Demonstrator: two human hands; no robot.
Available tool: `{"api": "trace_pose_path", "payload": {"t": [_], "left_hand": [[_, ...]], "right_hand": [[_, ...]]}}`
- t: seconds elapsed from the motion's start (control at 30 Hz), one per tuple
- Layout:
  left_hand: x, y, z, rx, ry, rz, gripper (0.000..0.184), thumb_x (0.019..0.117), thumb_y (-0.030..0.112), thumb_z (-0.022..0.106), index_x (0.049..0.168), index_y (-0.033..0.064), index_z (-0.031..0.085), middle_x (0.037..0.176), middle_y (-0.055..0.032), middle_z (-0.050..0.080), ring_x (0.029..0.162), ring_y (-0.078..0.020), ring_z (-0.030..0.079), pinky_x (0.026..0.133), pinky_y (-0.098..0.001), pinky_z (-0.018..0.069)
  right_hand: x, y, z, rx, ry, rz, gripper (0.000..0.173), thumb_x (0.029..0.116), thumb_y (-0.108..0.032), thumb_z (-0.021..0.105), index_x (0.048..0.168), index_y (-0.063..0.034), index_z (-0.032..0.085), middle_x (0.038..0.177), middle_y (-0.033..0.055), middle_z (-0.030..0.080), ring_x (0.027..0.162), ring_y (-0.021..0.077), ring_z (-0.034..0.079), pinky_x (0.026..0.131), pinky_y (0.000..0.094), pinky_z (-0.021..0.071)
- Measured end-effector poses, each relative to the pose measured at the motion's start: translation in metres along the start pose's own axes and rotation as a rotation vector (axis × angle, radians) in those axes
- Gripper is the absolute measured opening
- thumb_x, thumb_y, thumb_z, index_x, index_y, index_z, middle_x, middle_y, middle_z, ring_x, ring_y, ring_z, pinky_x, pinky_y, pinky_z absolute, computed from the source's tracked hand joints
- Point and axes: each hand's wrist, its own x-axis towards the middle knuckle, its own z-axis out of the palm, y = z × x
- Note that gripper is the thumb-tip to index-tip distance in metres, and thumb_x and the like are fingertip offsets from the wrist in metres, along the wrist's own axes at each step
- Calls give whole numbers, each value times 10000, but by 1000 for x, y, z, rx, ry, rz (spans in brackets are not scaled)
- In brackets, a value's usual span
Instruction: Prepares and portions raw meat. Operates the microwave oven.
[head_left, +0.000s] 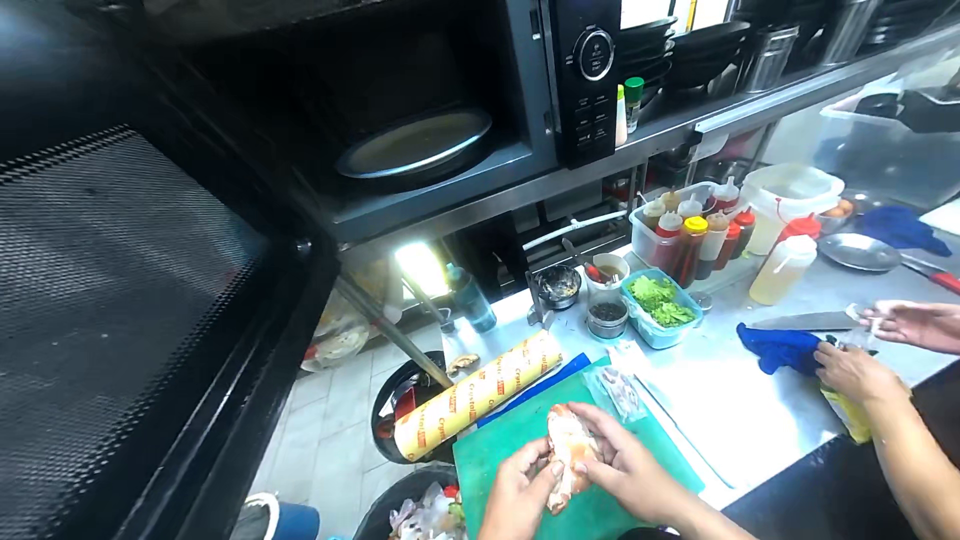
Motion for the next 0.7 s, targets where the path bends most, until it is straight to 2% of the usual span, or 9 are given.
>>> {"api": "trace_pose_path", "payload": {"t": [0.03,0.13,0.23,0.3,0.37,0.4,0.47,0.57,0.7], "left_hand": [[0,0,0,10,-16,-15,251,975,31,639,1221,20,692,1098,-89,756,963,-222,742,875,-415,641],[-1,-3,8,71,26,-93,153,966,61,619,1094,56,702,916,-64,759,774,-198,741,700,-394,647],[1,-8,16,28,145,-141,242,1006,136,622,1229,45,646,971,-92,752,797,-218,741,690,-409,649],[3,-10,23,155,229,-133,287,983,172,661,1248,77,604,1015,-57,739,828,-173,733,707,-381,646],[4,-16,28,350,289,-47,274,954,197,677,1209,105,640,974,-6,733,822,-117,718,734,-362,638],[3,-17,31,380,303,-6,241,959,205,662,1182,111,657,936,8,731,799,-106,712,723,-356,634],[4,-18,35,249,312,1,183,1007,210,621,1143,97,667,888,-9,737,747,-125,720,671,-356,641],[8,-20,37,-195,347,-153,241,1052,171,559,1189,-7,646,944,-171,741,792,-275,741,692,-452,648],[11,-23,33,-615,358,-333,364,1094,239,490,1349,-13,554,1058,-237,721,908,-320,740,779,-488,633]], "right_hand": [[0,0,-2,42,-22,9,713,962,-17,687,1584,-138,360,1490,70,573,1206,250,682,986,463,629],[-2,2,-4,69,-73,14,689,968,-13,679,1579,-142,387,1489,74,573,1210,256,678,1000,468,620],[0,6,-4,-90,-36,77,668,1005,-168,679,1600,-247,386,1474,-3,596,1204,171,679,1013,414,611],[-1,8,1,-132,8,148,659,1005,-274,690,1597,-263,400,1402,-28,645,1113,138,710,959,393,631],[-1,9,11,-30,68,232,668,957,-322,753,1535,-182,448,1255,18,712,944,178,750,828,406,665],[-2,12,16,13,104,259,608,952,-326,758,1470,-151,493,1180,33,737,888,197,757,772,411,672],[-4,16,21,81,158,272,455,992,-284,712,1381,-107,555,1096,65,752,850,226,757,723,422,669],[-6,22,20,72,206,287,312,1014,-176,597,1319,-116,629,1090,41,761,920,205,759,763,426,671],[-5,21,15,350,117,371,423,956,-102,689,1359,-80,562,1199,140,710,1049,316,723,855,529,643]]}}
